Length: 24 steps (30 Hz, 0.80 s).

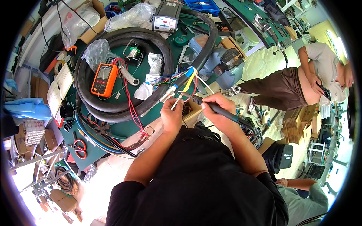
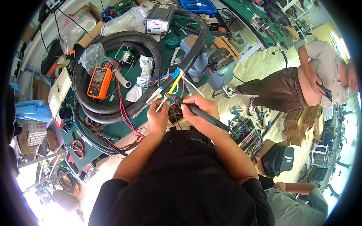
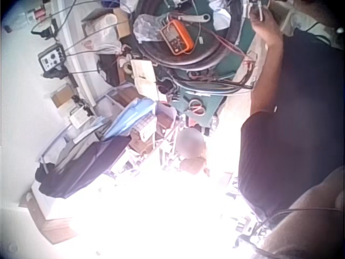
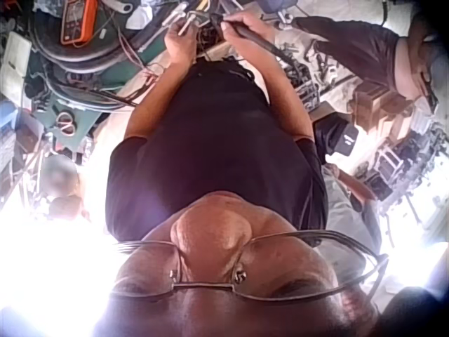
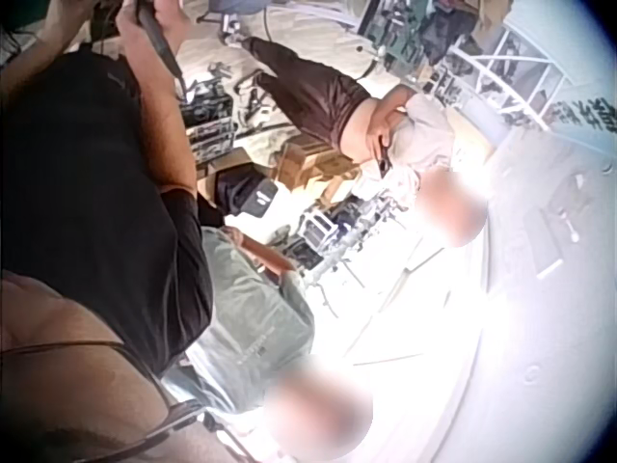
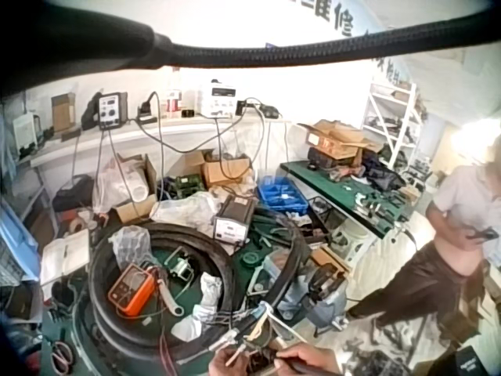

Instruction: The person uses a soldering iron to connect wires on a large cable while another person assists by holding components.

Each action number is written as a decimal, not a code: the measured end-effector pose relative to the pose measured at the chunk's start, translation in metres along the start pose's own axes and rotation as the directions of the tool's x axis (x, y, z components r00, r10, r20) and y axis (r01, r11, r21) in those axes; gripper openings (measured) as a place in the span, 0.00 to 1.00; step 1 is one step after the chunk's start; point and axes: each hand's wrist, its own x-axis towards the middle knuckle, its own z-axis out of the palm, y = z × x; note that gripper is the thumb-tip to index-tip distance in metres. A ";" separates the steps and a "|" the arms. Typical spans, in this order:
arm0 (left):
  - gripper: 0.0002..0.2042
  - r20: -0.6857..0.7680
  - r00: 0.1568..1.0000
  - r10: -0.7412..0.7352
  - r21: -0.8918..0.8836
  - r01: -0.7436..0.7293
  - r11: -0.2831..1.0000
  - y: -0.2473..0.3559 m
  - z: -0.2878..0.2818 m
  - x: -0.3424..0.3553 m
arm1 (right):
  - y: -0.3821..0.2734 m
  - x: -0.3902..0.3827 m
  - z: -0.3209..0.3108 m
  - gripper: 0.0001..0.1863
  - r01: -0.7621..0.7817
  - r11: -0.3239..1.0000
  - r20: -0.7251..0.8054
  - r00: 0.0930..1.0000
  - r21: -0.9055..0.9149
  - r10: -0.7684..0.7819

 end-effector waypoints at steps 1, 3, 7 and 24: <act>0.10 -0.002 1.000 -0.005 -0.004 0.005 1.000 0.001 0.000 0.000 | -0.001 0.000 0.000 0.07 0.013 1.000 -0.002 1.000 -0.006 -0.013; 0.09 -0.001 1.000 -0.006 -0.014 0.006 1.000 0.001 0.000 0.000 | -0.001 0.001 0.000 0.07 0.024 1.000 0.009 1.000 -0.009 -0.024; 0.09 -0.001 1.000 0.002 -0.018 -0.002 1.000 0.000 0.000 -0.001 | 0.001 0.000 -0.004 0.08 0.025 0.999 0.049 0.999 -0.036 -0.023; 0.09 -0.004 0.999 0.040 0.002 -0.040 0.999 0.005 0.000 -0.001 | 0.003 0.001 -0.004 0.07 0.049 0.998 0.037 0.998 -0.038 -0.048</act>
